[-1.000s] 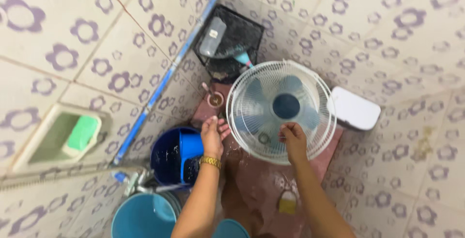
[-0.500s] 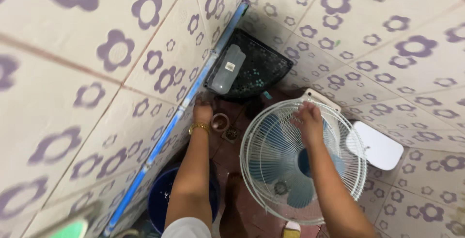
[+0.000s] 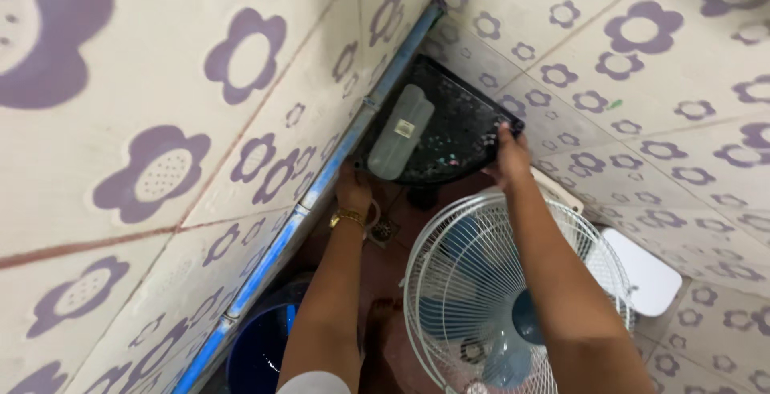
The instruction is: The person washes disassembled electric fan parts, including the front grille, blades, and rear grille, using a blue scoop to pour water from a bucket. The person also rinses a black plastic wall-mounted shelf unit and places it back against the wall.
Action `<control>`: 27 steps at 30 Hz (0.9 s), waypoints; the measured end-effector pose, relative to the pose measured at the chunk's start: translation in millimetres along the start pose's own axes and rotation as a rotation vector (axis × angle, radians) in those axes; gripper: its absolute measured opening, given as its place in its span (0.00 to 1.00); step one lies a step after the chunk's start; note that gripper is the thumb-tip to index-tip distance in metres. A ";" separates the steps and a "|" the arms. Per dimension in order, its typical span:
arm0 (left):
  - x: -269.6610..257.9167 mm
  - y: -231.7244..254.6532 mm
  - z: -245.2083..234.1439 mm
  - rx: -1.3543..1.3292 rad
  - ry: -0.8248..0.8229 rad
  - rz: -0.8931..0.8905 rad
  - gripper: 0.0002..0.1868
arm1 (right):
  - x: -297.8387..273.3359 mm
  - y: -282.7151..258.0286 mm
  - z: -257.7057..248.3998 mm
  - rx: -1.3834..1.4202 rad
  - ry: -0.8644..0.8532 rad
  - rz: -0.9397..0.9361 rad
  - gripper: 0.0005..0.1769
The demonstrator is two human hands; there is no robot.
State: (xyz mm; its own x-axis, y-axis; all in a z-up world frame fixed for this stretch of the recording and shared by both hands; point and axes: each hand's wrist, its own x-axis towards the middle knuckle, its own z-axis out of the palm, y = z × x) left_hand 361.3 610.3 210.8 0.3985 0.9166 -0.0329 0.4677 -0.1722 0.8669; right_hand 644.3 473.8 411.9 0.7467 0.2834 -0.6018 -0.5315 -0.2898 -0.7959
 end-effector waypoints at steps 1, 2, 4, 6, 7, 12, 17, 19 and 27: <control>1.4 2.4 0.3 0.028 0.008 0.075 0.22 | 7.6 -0.1 -5.2 0.009 0.002 -0.006 0.23; -0.3 5.2 0.6 0.055 0.013 0.147 0.20 | 14.8 0.4 -11.8 0.017 0.007 -0.009 0.22; 0.9 8.0 -0.1 0.045 -0.069 0.169 0.19 | 31.8 0.5 -23.7 -0.020 0.016 -0.009 0.20; -9.0 8.1 -0.1 -0.029 -0.248 0.066 0.20 | 46.2 5.9 -32.8 -0.005 0.019 -0.011 0.18; -13.8 4.6 -2.8 -0.026 -0.249 0.073 0.20 | 51.3 10.8 -35.9 0.029 0.018 -0.011 0.18; -7.6 -25.4 -0.8 -0.276 -0.361 -0.254 0.28 | 70.8 21.2 -37.8 0.022 0.047 -0.085 0.19; -2.7 -48.5 9.9 0.126 -0.336 -0.178 0.37 | 70.0 12.8 -33.9 0.153 0.064 -0.067 0.19; 3.0 -45.7 6.2 0.121 -0.366 -0.186 0.45 | 65.0 6.6 -26.1 0.199 0.084 -0.005 0.19; 32.9 -12.2 39.4 -0.129 -0.265 -0.153 0.39 | 60.7 -18.5 -37.6 0.248 0.092 0.105 0.17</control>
State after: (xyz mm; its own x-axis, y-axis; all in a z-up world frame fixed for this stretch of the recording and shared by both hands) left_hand 399.8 628.3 179.5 0.5302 0.7998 -0.2814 0.4413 0.0232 0.8971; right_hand 714.4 462.0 392.6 0.7098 0.1762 -0.6820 -0.6807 -0.0777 -0.7284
